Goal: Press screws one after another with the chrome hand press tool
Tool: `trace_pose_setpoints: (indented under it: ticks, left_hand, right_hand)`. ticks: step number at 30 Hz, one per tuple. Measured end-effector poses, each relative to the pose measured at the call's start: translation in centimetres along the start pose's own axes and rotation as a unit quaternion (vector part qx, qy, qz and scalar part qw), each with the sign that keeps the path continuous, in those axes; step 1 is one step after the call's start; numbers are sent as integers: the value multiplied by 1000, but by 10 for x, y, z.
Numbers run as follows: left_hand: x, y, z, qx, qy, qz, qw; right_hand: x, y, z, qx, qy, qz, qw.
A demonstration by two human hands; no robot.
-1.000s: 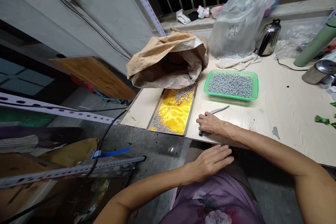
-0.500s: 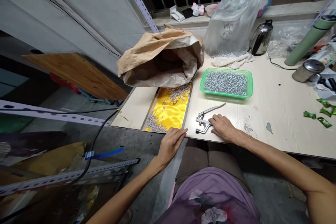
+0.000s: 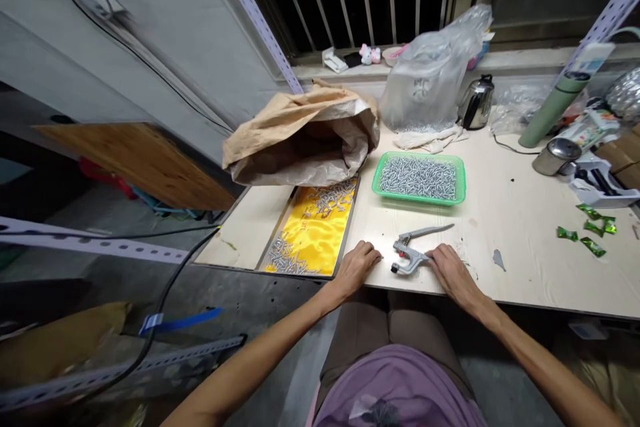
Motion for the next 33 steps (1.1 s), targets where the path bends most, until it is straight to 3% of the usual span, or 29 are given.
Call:
trace_pose_setpoints:
  ticks: [3,7,9,11,13,16,19,22,26,30,33]
  left_hand:
    - [-29,25,-4,-4,-24,-58,998]
    - [-74,104,-19,13,-45,-247,968]
    - [-86,140,-22,13,-48,-307,950]
    - [-88,162,-14,-3,-35,-321,947]
    - [-79,172,9,-30,1,-303,953]
    - [-47,171,70,-82,116,-236,961]
    - [-3,160,135,-131,266,-119,948]
    - [34,142,173,-152,356,11,922]
    - [53,113,187,-164,389,104,901]
    - [50,92,189,-158,387,114,901]
    - [49,87,193,-151,383,112,905]
  right_hand:
    - [11,2,2,20,10,-15,1000]
    - [11,0,13,55,20,-21,998]
    - [7,-1,17,66,27,-18,997]
    - [5,-4,20,68,38,-17,997]
    - [3,-8,21,62,50,-19,997]
    - [-2,-19,20,47,72,-23,996]
    - [-10,-32,22,44,102,-34,993]
    - [-19,-42,29,57,130,-44,989]
    - [-25,-50,35,80,141,-53,985]
    - [-25,-50,37,91,142,-54,984]
    - [-24,-48,37,86,137,-40,986]
Point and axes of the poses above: each hand's wrist, its own x-axis away from the middle knuckle, its own y-axis out of the back of the hand, z = x × y, the point moved 6 cm from there along -x, towards the middle knuckle, and after that the axes turned 3 degrees about x, right-handed, at the moved point
